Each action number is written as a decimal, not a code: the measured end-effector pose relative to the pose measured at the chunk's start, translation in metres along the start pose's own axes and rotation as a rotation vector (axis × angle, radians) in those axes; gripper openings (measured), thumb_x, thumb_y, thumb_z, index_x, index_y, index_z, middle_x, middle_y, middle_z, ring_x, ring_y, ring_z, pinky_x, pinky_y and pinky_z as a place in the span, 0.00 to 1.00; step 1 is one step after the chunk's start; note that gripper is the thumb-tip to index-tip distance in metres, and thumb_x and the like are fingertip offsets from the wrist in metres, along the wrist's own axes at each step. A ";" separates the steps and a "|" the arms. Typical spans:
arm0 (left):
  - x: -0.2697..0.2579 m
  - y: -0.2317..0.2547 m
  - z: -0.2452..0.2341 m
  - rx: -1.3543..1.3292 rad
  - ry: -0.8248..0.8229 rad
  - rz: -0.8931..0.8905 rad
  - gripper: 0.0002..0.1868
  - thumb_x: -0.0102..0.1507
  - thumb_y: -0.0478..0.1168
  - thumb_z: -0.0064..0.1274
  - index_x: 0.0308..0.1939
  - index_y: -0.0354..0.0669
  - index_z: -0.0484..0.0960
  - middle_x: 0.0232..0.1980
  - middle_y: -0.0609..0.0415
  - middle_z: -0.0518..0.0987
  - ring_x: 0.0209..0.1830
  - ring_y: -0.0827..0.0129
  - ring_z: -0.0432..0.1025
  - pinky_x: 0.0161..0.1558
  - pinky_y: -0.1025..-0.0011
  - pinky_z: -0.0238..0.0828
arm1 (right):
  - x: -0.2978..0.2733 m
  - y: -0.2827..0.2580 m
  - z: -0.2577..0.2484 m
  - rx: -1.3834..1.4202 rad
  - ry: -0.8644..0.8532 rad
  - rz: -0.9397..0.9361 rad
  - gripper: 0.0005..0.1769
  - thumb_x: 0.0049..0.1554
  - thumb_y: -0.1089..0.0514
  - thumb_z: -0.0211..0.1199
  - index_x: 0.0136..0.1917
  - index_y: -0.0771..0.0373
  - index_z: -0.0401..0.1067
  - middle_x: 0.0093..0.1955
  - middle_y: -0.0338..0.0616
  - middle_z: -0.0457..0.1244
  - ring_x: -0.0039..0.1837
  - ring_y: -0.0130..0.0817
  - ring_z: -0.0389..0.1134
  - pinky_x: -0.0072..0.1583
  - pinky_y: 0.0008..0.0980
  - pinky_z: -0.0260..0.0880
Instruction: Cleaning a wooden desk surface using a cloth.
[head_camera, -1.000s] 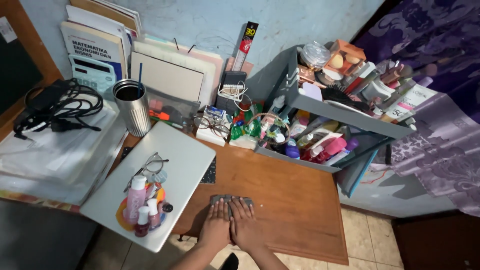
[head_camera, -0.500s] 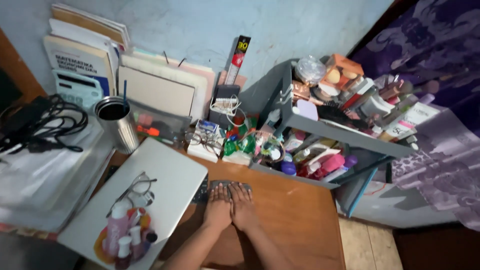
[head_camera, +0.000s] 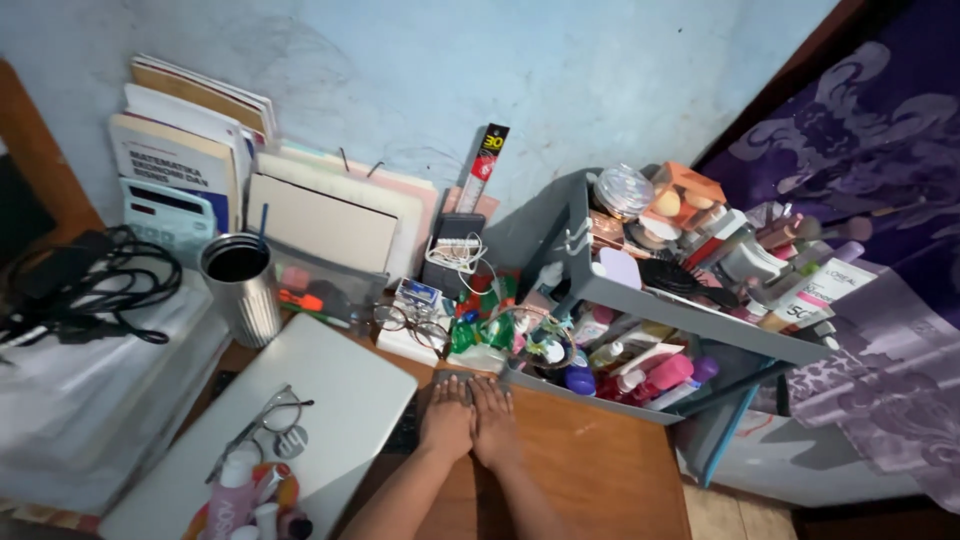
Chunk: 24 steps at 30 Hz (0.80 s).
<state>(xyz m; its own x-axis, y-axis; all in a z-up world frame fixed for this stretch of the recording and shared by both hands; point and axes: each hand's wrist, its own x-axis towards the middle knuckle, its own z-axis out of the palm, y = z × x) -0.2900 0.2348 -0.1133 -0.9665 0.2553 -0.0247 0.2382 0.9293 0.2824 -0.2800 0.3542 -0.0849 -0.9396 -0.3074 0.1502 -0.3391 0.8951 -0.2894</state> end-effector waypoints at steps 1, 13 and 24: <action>0.001 -0.002 -0.001 0.004 0.004 -0.003 0.34 0.69 0.48 0.34 0.73 0.23 0.58 0.77 0.26 0.55 0.78 0.40 0.51 0.77 0.51 0.40 | 0.002 -0.001 0.002 0.002 0.003 -0.005 0.29 0.63 0.54 0.48 0.77 0.57 0.57 0.79 0.45 0.53 0.82 0.44 0.48 0.79 0.52 0.41; -0.004 -0.001 0.006 -0.067 0.059 -0.063 0.34 0.69 0.51 0.36 0.73 0.31 0.60 0.78 0.35 0.57 0.78 0.45 0.53 0.76 0.54 0.44 | -0.005 0.005 0.003 -0.018 -0.018 0.038 0.30 0.63 0.52 0.48 0.77 0.56 0.56 0.80 0.45 0.51 0.83 0.44 0.46 0.79 0.53 0.41; -0.002 0.084 0.017 0.009 -0.017 -0.111 0.34 0.68 0.50 0.38 0.73 0.29 0.60 0.78 0.34 0.55 0.78 0.47 0.53 0.76 0.56 0.46 | -0.048 0.069 -0.041 0.004 -0.082 -0.029 0.29 0.64 0.51 0.47 0.77 0.57 0.56 0.81 0.45 0.51 0.82 0.45 0.46 0.78 0.52 0.42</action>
<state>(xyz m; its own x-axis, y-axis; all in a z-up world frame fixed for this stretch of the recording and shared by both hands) -0.2668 0.3167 -0.1060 -0.9853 0.1551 -0.0713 0.1308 0.9544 0.2683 -0.2561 0.4437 -0.0729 -0.9299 -0.3587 0.0811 -0.3663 0.8842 -0.2899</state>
